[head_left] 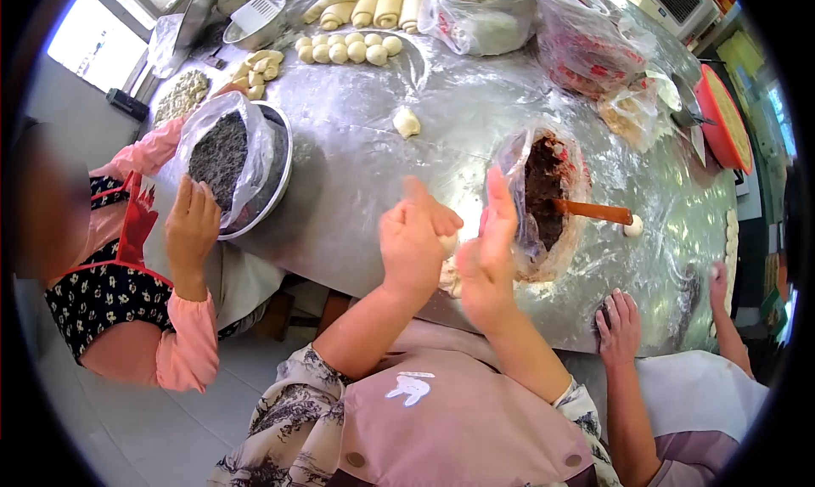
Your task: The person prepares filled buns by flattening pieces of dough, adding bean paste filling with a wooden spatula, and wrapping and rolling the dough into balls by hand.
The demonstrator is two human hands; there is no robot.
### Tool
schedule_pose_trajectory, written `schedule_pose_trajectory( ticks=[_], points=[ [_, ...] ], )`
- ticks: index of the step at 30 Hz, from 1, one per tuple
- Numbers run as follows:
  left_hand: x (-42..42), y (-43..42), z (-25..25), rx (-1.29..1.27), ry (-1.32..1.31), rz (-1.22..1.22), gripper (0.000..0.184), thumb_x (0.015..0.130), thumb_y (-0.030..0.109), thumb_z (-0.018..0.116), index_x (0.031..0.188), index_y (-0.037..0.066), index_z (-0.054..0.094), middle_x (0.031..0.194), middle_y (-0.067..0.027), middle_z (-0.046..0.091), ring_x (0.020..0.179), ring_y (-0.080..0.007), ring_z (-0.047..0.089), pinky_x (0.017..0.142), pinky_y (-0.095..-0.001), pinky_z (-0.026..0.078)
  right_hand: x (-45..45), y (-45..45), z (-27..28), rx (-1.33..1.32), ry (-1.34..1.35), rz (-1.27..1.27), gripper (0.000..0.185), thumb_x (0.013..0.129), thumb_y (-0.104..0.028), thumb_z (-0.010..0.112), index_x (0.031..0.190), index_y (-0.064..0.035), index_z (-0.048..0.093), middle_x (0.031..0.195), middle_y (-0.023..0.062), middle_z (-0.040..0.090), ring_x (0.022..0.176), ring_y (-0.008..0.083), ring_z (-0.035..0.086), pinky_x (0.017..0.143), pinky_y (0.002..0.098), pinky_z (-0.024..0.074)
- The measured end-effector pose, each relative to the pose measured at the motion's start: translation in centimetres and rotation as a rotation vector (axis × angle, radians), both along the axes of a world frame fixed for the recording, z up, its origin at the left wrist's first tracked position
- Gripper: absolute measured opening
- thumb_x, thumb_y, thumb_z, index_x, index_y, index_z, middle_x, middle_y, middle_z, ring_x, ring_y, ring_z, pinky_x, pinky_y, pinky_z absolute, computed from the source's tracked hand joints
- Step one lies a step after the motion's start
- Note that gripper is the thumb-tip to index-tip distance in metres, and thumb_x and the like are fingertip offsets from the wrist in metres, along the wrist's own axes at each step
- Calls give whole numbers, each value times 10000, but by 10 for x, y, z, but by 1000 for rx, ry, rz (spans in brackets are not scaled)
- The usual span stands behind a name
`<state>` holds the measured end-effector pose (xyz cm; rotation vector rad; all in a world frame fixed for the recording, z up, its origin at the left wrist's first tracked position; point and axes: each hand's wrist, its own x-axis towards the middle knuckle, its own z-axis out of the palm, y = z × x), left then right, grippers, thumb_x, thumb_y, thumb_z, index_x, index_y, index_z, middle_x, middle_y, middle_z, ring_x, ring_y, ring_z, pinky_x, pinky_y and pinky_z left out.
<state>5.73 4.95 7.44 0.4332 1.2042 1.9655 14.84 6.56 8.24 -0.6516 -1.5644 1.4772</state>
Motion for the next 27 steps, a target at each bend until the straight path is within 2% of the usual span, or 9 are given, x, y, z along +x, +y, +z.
schedule_pose_trajectory(
  ticks=[4,6,9,13,15,18,20,22,27],
  points=[
    [-10,-7,-1,169,-122,-176,549,979,495,357,1058,-10,558,1074,-137,549,895,-173,521,870,-349,431,-1,-6,-17,-43,-142,35,527,952,-341,517,1297,15,340,1238,146,465,1112,209,466,957,343,366],
    [-19,-9,-9,463,-384,-402,706,958,505,404,1447,25,236,1502,-144,260,1228,-222,435,1023,-383,344,-4,-4,-16,-66,-109,-72,399,975,-369,462,1132,-3,473,933,76,595,767,128,551,663,260,459],
    [-19,-11,-8,113,423,-228,667,962,430,459,1447,32,232,1503,-148,256,1249,-241,424,1039,-390,331,5,1,-8,-309,-82,106,499,989,-473,342,1155,-18,463,907,53,564,740,89,527,639,219,438],
    [-21,-20,-18,53,189,-435,533,960,408,471,1315,12,439,1243,-150,513,1192,-255,495,974,-403,407,3,-3,-12,-290,-110,218,651,929,-629,288,1134,-42,481,722,5,532,538,60,469,463,200,368],
    [-20,-21,-19,74,107,-462,565,947,482,451,1250,10,520,1118,-133,599,1152,-252,530,945,-406,434,-15,-6,-20,143,-169,-120,662,926,-641,271,1116,-47,492,685,-6,517,512,53,457,443,193,350],
    [0,-10,-3,319,-248,-246,763,863,643,458,1291,13,489,1149,-136,587,1128,-236,536,949,-374,428,-2,-3,-9,-139,-157,-71,599,956,-577,280,1084,-32,494,649,-6,511,521,56,455,454,197,348],
    [3,-7,-9,265,59,-151,783,840,654,488,1284,9,498,1122,-136,599,1043,-228,568,968,-376,413,11,2,-6,-416,-119,129,566,963,-559,301,1052,-34,494,640,1,521,534,69,462,459,219,348],
    [-17,-23,-11,49,222,-532,732,850,616,515,1238,-4,537,1052,-136,626,866,-210,608,998,-422,386,15,4,-16,-412,-135,229,557,966,-549,308,1057,-32,493,645,3,525,533,69,461,463,223,346],
    [-14,-15,-23,149,35,-451,732,871,609,474,1268,-5,494,1190,-151,568,940,-222,596,1031,-440,370,-2,-6,-28,24,-216,-15,578,968,-554,293,1073,-18,482,632,14,531,524,69,457,490,231,353]
  ],
)
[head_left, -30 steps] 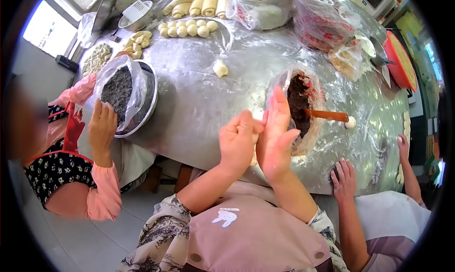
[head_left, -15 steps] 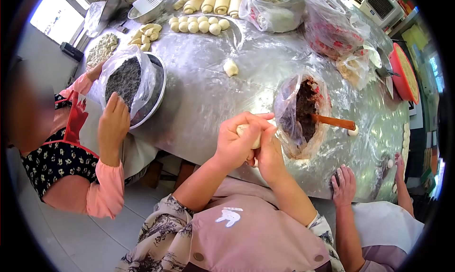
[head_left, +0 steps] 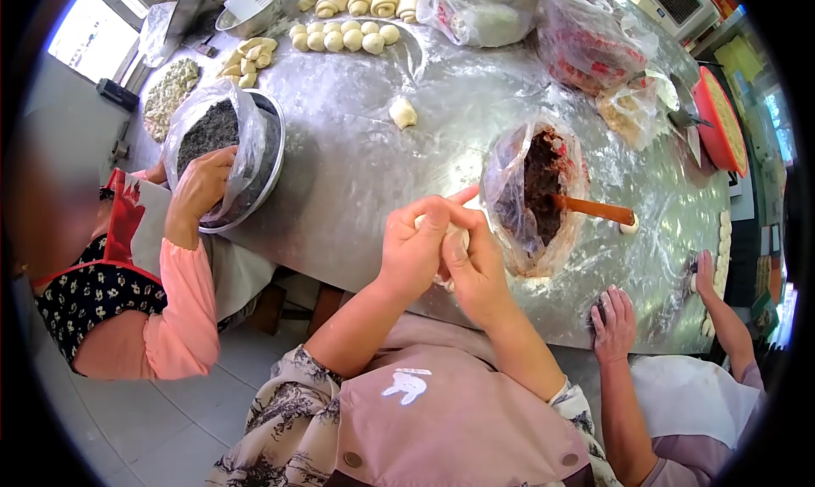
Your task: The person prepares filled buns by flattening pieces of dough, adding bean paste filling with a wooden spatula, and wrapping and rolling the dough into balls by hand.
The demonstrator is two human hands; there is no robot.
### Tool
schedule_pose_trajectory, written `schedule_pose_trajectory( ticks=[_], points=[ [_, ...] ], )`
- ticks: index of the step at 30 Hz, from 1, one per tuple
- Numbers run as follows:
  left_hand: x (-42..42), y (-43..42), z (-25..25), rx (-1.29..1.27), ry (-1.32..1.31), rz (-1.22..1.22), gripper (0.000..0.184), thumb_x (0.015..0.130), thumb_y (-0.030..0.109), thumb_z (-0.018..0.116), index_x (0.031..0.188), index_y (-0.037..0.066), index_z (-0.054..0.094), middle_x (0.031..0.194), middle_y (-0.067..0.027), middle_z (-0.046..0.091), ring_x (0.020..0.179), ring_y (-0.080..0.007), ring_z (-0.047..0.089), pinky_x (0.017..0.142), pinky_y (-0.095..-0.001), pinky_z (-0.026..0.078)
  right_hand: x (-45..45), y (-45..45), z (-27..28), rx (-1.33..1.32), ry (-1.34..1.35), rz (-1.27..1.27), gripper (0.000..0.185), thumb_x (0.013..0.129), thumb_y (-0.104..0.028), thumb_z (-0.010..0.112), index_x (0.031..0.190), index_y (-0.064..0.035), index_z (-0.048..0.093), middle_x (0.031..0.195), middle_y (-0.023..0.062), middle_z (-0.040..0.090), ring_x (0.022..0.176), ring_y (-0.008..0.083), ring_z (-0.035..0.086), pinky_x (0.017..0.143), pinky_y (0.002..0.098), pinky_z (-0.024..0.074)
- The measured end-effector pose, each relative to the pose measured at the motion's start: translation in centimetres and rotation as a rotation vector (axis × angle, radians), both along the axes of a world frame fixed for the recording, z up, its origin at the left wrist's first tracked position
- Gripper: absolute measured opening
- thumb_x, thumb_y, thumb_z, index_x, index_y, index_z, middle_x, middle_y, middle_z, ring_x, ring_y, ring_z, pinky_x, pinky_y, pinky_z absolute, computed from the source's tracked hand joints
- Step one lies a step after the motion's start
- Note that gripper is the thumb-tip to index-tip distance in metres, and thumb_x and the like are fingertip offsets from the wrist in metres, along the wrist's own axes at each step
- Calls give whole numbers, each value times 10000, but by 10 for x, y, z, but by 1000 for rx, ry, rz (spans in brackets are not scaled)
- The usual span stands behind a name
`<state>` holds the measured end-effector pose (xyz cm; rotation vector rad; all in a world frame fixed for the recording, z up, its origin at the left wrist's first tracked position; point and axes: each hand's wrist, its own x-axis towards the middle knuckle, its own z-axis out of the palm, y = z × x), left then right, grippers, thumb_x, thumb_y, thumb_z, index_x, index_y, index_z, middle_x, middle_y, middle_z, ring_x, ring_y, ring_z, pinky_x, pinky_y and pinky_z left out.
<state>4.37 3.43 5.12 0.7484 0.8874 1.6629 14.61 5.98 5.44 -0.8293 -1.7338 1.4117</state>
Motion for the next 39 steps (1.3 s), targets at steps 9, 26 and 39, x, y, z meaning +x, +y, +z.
schedule_pose_trajectory(
  ticks=[9,26,39],
  points=[
    [-1,-5,-6,-68,244,-134,821,858,672,405,1319,-7,425,1414,-151,406,1046,-253,570,1012,-415,373,16,0,13,-356,65,80,619,944,-590,334,1066,-30,570,735,48,574,644,135,552,557,268,438],
    [-21,22,-5,-188,-14,5,506,991,416,357,1345,54,376,1309,-108,455,1142,-214,467,936,-343,394,258,126,-5,32,-1100,-876,403,837,-320,657,959,51,559,911,236,631,860,378,619,745,425,480],
    [-30,25,-19,-307,34,25,424,990,334,410,1297,43,431,1228,-94,515,1089,-197,520,889,-323,422,248,135,-36,32,-1020,-960,618,802,-317,699,1172,103,437,1142,260,497,1047,378,530,875,415,445]
  ],
)
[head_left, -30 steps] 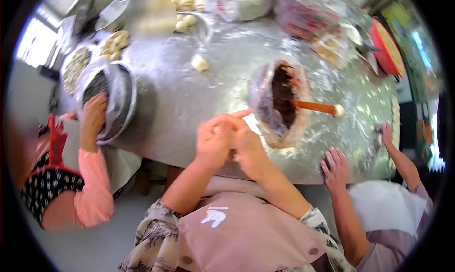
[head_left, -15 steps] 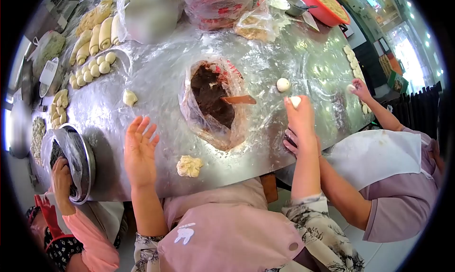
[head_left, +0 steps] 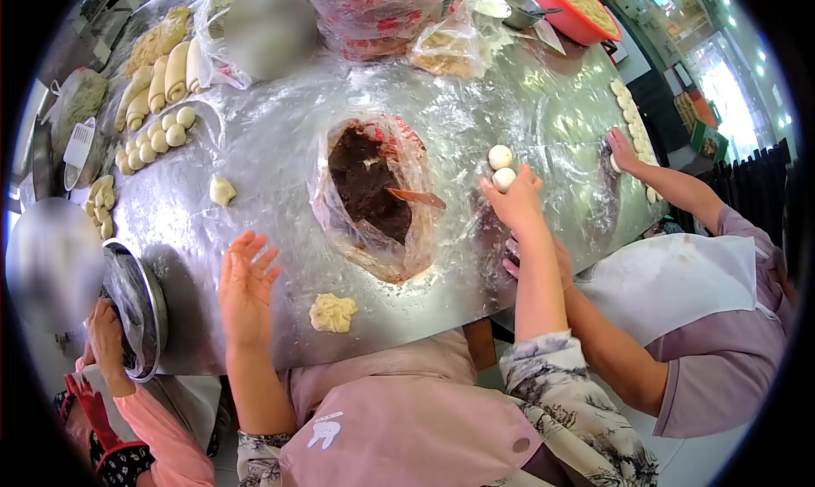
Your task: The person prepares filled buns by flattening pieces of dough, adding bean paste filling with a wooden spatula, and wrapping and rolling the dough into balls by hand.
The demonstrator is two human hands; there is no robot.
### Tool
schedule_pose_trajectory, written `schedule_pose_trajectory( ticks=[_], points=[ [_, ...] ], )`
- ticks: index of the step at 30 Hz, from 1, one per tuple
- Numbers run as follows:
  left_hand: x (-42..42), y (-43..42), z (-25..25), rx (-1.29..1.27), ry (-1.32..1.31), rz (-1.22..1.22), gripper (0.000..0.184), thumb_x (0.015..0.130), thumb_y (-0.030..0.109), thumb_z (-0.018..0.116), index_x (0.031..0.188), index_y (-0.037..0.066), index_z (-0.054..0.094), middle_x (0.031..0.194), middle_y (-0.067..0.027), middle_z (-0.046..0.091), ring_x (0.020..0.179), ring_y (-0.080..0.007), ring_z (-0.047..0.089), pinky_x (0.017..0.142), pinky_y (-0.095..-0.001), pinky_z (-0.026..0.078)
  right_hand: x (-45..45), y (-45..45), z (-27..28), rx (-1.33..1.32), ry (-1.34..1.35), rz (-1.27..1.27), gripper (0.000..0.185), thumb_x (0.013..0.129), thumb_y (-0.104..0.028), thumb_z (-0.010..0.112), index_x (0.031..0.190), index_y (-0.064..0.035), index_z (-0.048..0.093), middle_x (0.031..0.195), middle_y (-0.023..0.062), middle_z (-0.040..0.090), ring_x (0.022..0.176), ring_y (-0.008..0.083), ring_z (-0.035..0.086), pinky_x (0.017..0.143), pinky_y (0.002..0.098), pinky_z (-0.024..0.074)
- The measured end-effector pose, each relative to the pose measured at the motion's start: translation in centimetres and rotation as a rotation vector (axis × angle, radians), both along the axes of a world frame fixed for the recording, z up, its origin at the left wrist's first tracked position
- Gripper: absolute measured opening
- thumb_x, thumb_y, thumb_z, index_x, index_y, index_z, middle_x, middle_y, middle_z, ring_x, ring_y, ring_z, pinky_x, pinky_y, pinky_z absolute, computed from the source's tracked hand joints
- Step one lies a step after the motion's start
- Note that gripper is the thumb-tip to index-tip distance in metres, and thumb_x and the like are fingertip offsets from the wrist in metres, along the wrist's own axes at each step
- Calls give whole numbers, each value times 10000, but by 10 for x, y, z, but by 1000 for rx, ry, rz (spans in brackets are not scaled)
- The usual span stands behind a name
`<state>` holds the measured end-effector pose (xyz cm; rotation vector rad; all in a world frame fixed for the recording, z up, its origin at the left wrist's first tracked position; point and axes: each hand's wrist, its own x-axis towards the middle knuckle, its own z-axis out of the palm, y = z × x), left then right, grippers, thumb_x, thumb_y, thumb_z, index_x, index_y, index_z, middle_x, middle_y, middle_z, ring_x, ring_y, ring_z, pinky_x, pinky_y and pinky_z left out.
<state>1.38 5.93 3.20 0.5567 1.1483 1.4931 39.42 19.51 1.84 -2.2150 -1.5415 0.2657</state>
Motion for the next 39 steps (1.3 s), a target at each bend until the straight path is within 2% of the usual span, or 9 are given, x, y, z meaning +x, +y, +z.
schedule_pose_trajectory(
  ticks=[4,6,9,12,20,24,31,36,39],
  points=[
    [-27,23,-6,-139,445,138,380,960,227,502,1277,21,463,1240,-111,515,1120,-193,516,913,-297,412,-18,-60,6,325,-142,155,515,803,-220,703,1161,60,460,1054,175,517,839,272,548,740,375,450],
    [-53,46,-33,-165,760,171,426,908,205,570,1268,3,465,1239,-136,513,1126,-226,512,947,-328,403,-49,-95,16,282,310,179,393,787,-133,700,1121,-19,529,955,85,538,582,139,441,563,272,391],
    [-76,72,-59,-213,1327,208,560,799,229,670,1254,-25,464,1215,-208,513,1142,-320,490,980,-387,385,-57,-126,-16,303,288,276,353,761,-102,713,1074,-33,567,928,59,554,543,125,419,529,265,377],
    [-78,95,-53,-108,1530,162,670,720,236,734,1267,-23,447,1224,-240,494,1152,-371,471,985,-416,389,-69,-142,-20,213,434,219,286,807,-51,661,1071,-11,561,936,64,539,529,88,404,502,233,353],
    [-75,109,-37,-190,1271,102,479,742,160,732,1174,25,572,1162,-161,592,1052,-313,567,932,-387,440,-67,-148,-45,299,372,331,173,816,-36,644,972,5,582,849,63,543,533,111,413,531,238,374],
    [-59,58,-24,39,853,16,430,771,-44,644,1190,0,553,1156,-96,569,1057,-158,551,937,-273,424,-72,-149,-43,295,381,305,144,822,-35,633,949,9,582,831,55,530,534,116,415,529,242,371],
    [-41,-11,-43,31,1094,-152,297,733,-59,596,1015,33,615,1155,-120,557,1140,-230,505,948,-305,408,-74,-149,-44,293,313,374,152,829,-45,628,963,14,587,814,63,525,539,122,419,532,255,374],
    [-20,-7,-45,107,1424,-68,116,732,101,696,810,55,623,849,-112,584,835,-296,533,754,-380,438,-76,-150,-38,276,252,405,176,821,-54,646,975,16,597,844,94,564,621,181,484,601,290,418],
    [-9,1,-52,-41,1500,-4,138,748,138,715,807,55,622,854,-118,590,816,-279,548,711,-359,450,-76,-151,-43,293,264,402,172,815,-57,652,966,8,601,828,93,559,639,198,492,613,299,424]
  ],
)
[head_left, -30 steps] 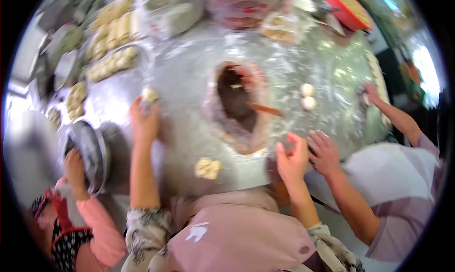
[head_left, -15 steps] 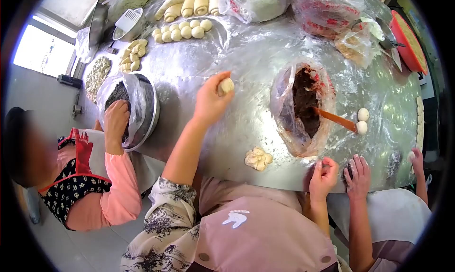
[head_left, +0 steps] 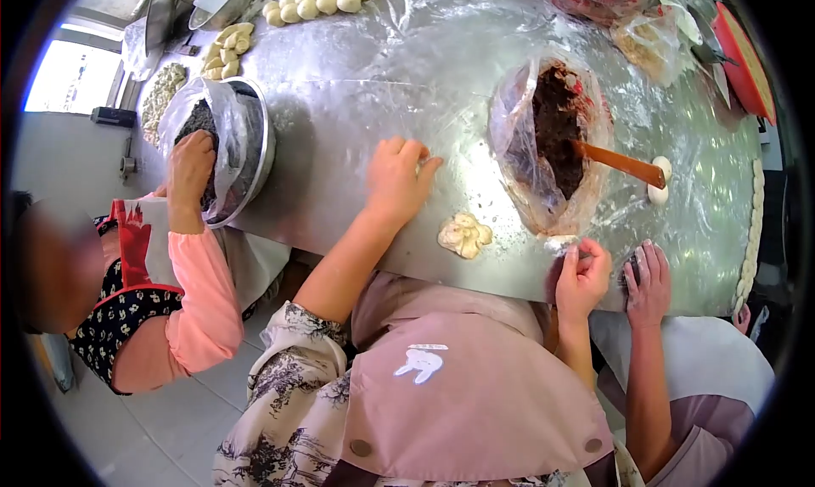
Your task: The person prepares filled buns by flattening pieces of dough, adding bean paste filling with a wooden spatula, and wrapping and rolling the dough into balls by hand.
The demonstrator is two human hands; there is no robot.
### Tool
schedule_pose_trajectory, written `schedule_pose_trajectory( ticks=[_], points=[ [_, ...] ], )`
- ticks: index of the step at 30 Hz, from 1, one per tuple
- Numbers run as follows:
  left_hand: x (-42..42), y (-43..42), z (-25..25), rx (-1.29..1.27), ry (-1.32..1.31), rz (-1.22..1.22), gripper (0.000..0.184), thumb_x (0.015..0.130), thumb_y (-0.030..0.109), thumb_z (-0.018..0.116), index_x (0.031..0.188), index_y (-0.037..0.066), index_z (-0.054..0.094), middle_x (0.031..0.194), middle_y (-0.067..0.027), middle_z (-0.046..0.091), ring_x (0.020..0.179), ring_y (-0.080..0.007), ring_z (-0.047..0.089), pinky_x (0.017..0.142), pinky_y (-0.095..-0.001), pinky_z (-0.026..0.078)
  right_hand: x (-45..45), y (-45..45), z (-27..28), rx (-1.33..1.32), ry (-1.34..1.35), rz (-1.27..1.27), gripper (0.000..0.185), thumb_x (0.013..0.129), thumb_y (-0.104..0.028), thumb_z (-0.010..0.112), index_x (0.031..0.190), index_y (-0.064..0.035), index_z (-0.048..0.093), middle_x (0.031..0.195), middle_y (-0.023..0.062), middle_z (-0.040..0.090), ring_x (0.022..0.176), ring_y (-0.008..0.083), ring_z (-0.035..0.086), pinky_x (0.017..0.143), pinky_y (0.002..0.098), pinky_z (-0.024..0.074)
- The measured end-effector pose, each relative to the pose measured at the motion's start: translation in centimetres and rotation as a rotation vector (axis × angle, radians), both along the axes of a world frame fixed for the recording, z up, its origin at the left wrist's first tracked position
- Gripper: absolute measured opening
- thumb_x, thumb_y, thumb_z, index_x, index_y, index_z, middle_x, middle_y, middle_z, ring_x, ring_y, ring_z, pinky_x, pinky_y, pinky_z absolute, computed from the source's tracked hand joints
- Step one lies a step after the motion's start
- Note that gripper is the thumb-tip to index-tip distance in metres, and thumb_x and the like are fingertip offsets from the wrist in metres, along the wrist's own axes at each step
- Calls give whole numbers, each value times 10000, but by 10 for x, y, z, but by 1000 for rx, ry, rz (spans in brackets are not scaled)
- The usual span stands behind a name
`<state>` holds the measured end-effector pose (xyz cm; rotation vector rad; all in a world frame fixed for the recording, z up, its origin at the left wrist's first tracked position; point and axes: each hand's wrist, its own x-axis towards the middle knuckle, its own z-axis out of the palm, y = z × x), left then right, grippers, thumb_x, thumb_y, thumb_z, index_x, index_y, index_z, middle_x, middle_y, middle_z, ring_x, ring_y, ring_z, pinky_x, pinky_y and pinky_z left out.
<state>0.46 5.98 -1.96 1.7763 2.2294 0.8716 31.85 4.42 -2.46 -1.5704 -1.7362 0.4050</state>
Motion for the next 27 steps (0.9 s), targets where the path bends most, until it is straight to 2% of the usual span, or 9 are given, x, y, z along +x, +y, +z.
schedule_pose_trajectory(
  ticks=[1,4,7,8,9,12,15,19,27],
  points=[
    [3,0,-1,49,16,21,91,785,109,682,838,53,634,865,-118,587,791,-275,564,687,-358,463,0,-1,1,-7,1,-7,173,815,-58,652,968,7,601,826,93,558,636,195,491,609,295,422],
    [5,-7,-6,93,-49,45,120,813,92,621,922,40,619,905,-123,591,888,-317,562,763,-387,469,0,2,4,-30,-12,-32,176,820,-64,650,974,5,600,824,88,554,626,181,486,593,283,417],
    [0,-16,-20,156,-26,49,153,791,4,566,918,32,646,982,-137,600,896,-302,601,792,-375,496,1,-1,-6,-56,-6,-23,177,833,-70,639,986,6,596,843,72,553,622,153,479,579,270,413],
    [-1,-19,-16,136,-11,42,182,781,-12,534,919,22,647,1034,-143,603,948,-314,603,829,-362,499,1,-3,-8,-74,7,-26,176,839,-70,631,993,8,593,855,63,552,624,140,474,577,264,413],
    [-2,-24,-19,92,-25,16,249,780,-22,527,997,20,642,1096,-147,594,1031,-325,586,877,-346,488,-2,-4,-5,-89,31,-22,173,845,-69,625,997,8,593,864,58,549,632,132,472,581,261,415],
    [-3,-30,-15,40,34,31,366,807,53,570,1171,19,576,1234,-149,532,1182,-332,498,972,-365,432,-2,-4,-5,-113,116,-40,170,861,-72,611,1008,12,590,889,59,544,645,128,468,594,254,417],
    [-2,-34,6,-139,64,-10,537,841,196,608,1317,3,449,1374,-147,414,1315,-344,347,1057,-415,339,0,-3,-6,-102,79,-10,162,874,-71,599,1005,23,581,912,68,553,655,137,476,592,260,417],
    [0,-27,7,-245,114,-26,691,863,394,584,1384,1,356,1459,-137,306,1367,-349,244,1105,-460,233,-4,-2,-3,-102,78,-9,148,891,-71,584,996,32,570,890,71,546,648,135,479,578,254,415],
    [-1,-25,14,-257,183,-17,827,847,537,540,1414,-8,283,1474,-175,252,1379,-373,197,1098,-531,182,-2,-2,0,-126,101,-16,164,902,-80,579,1023,29,559,880,69,542,652,125,485,580,246,420]
  ],
)
